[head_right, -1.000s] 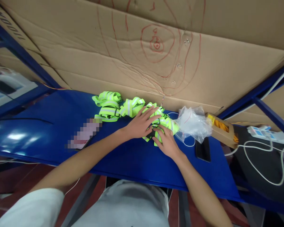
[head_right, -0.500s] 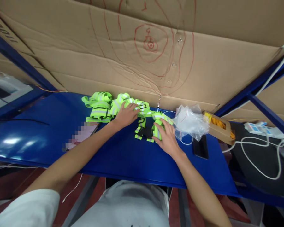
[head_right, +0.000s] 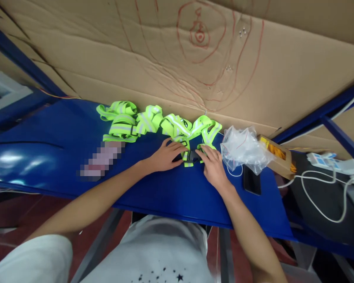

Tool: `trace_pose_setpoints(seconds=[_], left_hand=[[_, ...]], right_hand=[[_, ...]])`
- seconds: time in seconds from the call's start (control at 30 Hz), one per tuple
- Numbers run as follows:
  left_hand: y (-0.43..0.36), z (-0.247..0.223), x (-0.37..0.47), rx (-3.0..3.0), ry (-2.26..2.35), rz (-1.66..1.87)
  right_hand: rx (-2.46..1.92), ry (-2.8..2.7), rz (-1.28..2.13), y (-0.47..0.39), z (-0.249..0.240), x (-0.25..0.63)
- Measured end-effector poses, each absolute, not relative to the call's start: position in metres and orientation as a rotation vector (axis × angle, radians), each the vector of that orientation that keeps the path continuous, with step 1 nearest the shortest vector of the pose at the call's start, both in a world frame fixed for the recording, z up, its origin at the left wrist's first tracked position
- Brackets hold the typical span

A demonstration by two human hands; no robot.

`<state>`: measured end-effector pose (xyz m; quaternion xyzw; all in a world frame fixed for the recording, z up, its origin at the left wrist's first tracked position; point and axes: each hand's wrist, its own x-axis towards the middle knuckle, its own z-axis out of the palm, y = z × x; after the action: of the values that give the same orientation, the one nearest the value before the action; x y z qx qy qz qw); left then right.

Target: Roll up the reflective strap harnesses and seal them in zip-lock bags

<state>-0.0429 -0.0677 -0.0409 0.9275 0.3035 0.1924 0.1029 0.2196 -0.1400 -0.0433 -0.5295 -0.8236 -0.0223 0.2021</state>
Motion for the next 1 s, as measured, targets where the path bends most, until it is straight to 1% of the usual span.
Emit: trace_pose_setpoints(seconds=[0.1,0.27,0.4,0.5,0.63,0.77,0.93,1.0], left_hand=[[-0.062,-0.038,-0.045,2.615,0.934,0.730],[-0.063,-0.031,-0.042,2.440,0.871,0.949],[-0.070,-0.027,-0.038,2.277,0.740,1.053],[-0.076,-0.023,-0.037,2.154,0.642,1.127],[-0.080,-0.021,-0.039,2.161,0.571,1.183],[-0.073,-0.027,-0.044,2.233,0.703,1.305],[-0.062,-0.037,-0.047,2.201,0.846,1.357],[-0.060,-0.039,-0.047,2.185,0.862,1.363]], right_hand=[[-1.523,-2.377,0.029,-0.142,-0.042,0.217],[-1.566,-2.263,0.013,-0.142,-0.042,0.213],[-1.471,-2.093,-0.068,-0.144,-0.038,0.206],[-1.341,-1.929,-0.140,-0.145,-0.024,0.203],[-1.151,-1.843,0.040,-0.139,0.012,0.204],[-1.038,-1.699,0.167,-0.125,0.062,0.202],[-0.892,-1.559,-0.021,-0.111,0.136,0.200],[-0.800,-1.507,-0.013,-0.109,0.166,0.204]])
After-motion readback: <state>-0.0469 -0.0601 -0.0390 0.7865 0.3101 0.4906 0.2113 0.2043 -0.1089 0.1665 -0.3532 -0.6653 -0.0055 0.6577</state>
